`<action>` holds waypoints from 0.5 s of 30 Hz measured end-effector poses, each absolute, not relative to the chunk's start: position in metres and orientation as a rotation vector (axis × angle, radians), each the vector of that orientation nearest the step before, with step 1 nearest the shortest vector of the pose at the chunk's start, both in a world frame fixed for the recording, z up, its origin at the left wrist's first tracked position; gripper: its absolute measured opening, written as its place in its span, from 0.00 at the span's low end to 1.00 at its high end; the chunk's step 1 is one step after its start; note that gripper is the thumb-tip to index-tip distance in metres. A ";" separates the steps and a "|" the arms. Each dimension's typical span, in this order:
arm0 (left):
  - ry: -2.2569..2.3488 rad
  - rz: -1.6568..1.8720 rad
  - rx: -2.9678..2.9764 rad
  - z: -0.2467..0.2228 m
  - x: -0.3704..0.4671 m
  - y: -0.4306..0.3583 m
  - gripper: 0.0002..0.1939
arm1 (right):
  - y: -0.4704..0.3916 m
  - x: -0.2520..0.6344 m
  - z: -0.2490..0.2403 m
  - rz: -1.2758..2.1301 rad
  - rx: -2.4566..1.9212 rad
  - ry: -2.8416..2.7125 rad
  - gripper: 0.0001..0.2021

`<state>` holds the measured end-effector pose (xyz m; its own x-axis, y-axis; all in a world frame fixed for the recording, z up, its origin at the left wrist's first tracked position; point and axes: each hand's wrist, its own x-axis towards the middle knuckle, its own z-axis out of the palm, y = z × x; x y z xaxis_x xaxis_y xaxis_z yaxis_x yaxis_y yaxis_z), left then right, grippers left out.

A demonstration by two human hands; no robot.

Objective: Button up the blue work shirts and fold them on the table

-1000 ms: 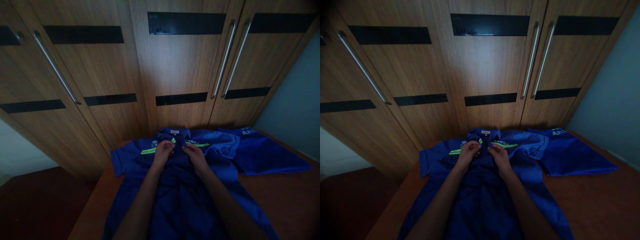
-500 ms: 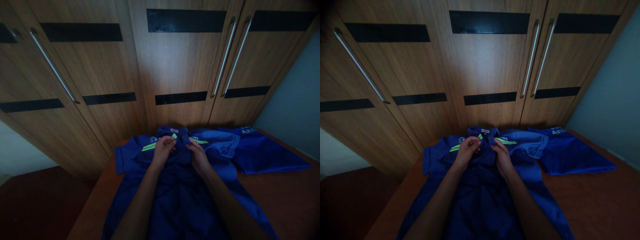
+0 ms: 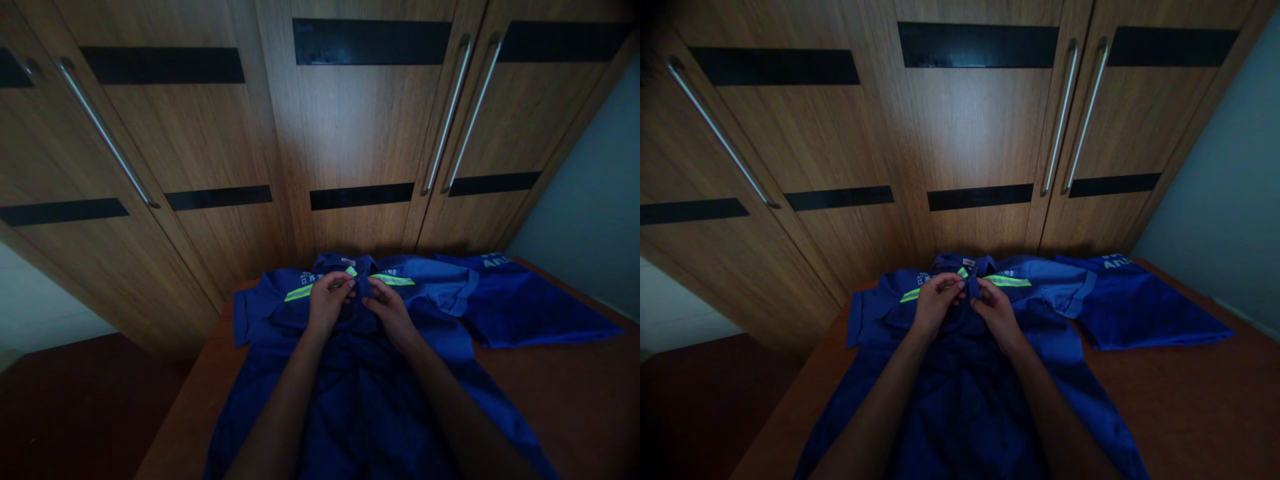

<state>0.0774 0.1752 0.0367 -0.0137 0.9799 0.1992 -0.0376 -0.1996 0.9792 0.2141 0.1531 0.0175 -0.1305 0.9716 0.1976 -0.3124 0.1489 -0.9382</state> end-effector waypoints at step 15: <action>1.175 1.387 1.482 0.025 0.081 0.177 0.03 | 0.157 0.206 -0.002 0.782 -1.185 -1.703 0.27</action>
